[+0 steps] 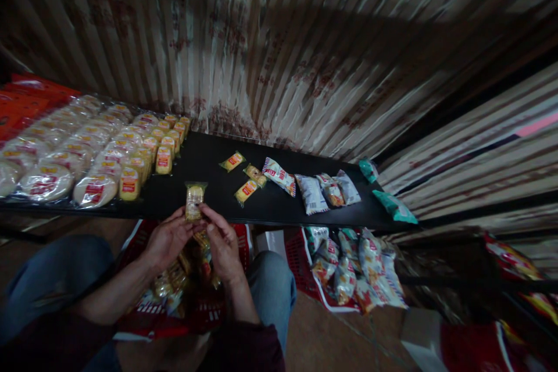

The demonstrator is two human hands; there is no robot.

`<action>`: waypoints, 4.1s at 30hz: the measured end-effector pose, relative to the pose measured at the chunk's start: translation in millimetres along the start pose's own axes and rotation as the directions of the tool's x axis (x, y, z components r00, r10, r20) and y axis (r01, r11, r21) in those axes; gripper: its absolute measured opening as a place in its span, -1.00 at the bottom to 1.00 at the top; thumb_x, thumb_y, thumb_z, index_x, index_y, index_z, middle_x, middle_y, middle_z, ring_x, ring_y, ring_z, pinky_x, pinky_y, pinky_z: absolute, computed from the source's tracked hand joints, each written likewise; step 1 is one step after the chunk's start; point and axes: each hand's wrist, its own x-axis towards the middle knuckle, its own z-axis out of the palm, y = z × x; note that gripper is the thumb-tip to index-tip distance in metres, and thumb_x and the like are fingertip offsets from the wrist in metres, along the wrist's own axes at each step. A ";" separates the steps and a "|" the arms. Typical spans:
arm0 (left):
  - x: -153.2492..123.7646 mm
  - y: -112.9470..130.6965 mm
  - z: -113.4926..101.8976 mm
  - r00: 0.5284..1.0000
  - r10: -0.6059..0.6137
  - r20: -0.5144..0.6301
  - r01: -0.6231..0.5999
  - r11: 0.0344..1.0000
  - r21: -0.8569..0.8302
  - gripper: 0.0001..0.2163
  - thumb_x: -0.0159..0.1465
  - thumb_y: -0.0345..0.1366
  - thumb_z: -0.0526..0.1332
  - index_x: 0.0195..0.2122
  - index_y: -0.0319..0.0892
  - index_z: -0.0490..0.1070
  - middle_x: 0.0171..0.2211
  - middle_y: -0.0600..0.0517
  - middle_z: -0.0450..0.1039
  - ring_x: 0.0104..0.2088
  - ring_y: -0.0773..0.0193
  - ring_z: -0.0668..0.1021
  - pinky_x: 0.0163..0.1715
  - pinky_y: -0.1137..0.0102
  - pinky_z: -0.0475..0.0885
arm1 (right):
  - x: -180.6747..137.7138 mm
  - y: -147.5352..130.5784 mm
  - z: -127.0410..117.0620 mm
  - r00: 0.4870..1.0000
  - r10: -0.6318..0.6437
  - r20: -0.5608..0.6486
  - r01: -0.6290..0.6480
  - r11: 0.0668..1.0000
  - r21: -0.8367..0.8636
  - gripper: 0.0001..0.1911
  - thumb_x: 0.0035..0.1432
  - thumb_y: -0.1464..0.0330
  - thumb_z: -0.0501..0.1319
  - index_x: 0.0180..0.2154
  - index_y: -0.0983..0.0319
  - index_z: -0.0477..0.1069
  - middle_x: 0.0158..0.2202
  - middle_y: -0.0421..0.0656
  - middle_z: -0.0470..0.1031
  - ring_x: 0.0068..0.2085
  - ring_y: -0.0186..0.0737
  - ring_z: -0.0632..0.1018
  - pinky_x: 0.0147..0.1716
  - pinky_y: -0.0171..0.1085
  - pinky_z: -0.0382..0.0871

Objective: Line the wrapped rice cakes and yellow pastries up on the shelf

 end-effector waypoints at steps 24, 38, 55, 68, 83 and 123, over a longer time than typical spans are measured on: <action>2.0 24.2 5.4 0.983 -0.069 -0.170 0.046 0.990 -0.135 -0.77 -0.08 -0.57 0.16 -0.39 -0.23 0.46 -0.53 0.13 0.45 -0.60 0.47 0.40 -0.60 0.55 0.29 | 9.5 -11.8 46.7 0.965 -0.234 0.115 0.258 0.801 -0.540 -0.78 0.18 0.30 0.16 -0.16 0.05 0.53 -0.06 -0.16 0.51 0.13 -0.12 0.35 0.18 -0.03 0.12; 2.6 30.8 0.7 0.980 0.179 -0.089 -0.167 0.977 0.129 -0.68 0.03 -0.28 0.29 -0.16 -0.14 0.40 -0.27 0.07 0.50 -0.32 0.35 0.50 -0.33 0.49 0.35 | 23.0 -3.1 57.0 0.972 -0.234 -0.020 0.195 0.849 -0.492 -0.80 0.13 0.34 0.17 -0.19 0.12 0.49 -0.04 -0.10 0.40 0.02 -0.16 0.41 0.02 -0.15 0.34; 9.1 41.3 -11.6 0.655 0.749 0.100 -0.433 0.263 0.862 -0.67 0.14 -0.34 0.20 -0.04 -0.11 0.37 -0.10 -0.09 0.29 -0.06 0.15 0.40 -0.15 0.30 0.40 | 51.8 23.5 71.9 0.992 -0.010 -0.125 -0.020 0.971 -0.238 -0.67 0.01 0.19 0.27 -0.19 0.20 0.41 -0.22 -0.15 0.56 -0.19 -0.23 0.54 -0.12 -0.24 0.42; 19.5 45.6 -19.1 0.633 0.766 0.113 -0.415 0.212 0.885 -0.68 0.14 -0.44 0.12 -0.07 -0.13 0.39 -0.06 -0.10 0.24 0.02 0.11 0.36 0.07 0.19 0.30 | 83.5 46.3 82.1 0.981 0.026 -0.193 -0.076 0.964 -0.254 -0.71 -0.05 0.26 0.30 -0.25 0.21 0.36 -0.37 -0.24 0.47 -0.36 -0.34 0.48 -0.32 -0.35 0.39; 29.3 46.4 -27.1 0.675 0.735 0.061 -0.465 0.361 0.808 -0.60 0.08 -0.54 0.06 -0.05 -0.14 0.38 0.15 -0.10 0.23 0.18 0.13 0.28 0.21 0.16 0.14 | 109.3 62.1 84.8 0.984 -0.087 -0.159 0.008 0.896 -0.443 -0.73 -0.01 0.31 0.22 -0.21 0.22 0.34 -0.31 -0.18 0.50 -0.29 -0.29 0.52 -0.24 -0.31 0.41; 44.6 43.0 -26.4 0.649 0.749 0.135 -0.365 0.150 0.919 -0.57 0.33 -0.20 -0.08 0.17 -0.24 0.22 0.24 -0.16 0.16 0.28 0.14 0.13 0.26 0.09 0.03 | 121.1 55.3 85.6 0.989 -0.147 -0.021 0.060 0.520 -0.852 -0.83 0.13 0.40 0.07 -0.23 0.19 0.39 -0.26 -0.18 0.50 -0.22 -0.23 0.49 -0.18 -0.29 0.33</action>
